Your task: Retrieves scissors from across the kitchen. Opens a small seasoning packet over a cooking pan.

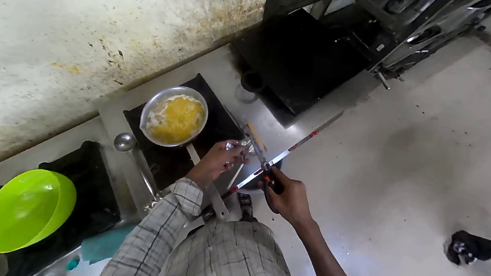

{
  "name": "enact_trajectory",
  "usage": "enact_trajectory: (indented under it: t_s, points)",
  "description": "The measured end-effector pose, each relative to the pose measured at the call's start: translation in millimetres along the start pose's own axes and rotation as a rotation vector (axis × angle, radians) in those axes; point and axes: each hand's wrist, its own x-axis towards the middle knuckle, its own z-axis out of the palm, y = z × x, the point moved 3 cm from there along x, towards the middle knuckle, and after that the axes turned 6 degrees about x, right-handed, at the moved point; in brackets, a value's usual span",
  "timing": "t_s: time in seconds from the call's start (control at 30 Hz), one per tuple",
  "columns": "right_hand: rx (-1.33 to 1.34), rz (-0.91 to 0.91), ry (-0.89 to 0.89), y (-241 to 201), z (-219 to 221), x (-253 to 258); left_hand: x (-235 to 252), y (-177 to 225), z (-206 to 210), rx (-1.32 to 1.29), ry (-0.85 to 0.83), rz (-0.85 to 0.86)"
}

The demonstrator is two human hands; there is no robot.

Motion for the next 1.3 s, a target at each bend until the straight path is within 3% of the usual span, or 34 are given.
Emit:
enact_trajectory:
  t_s: [0.43, 1.1, 1.3]
  points:
    - [-0.021, 0.019, -0.054, 31.3, -0.2, 6.9, 27.1, -16.4, 8.4, -0.132, -0.002, -0.113]
    - [0.126, 0.048, -0.166, 58.7, 15.9, 22.9, 33.6, -34.7, 1.4, -0.174, 0.037, -0.089]
    - [0.288, 0.068, -0.198, 52.9, 7.9, 26.1, 28.4, -31.2, -0.7, -0.258, 0.021, -0.059]
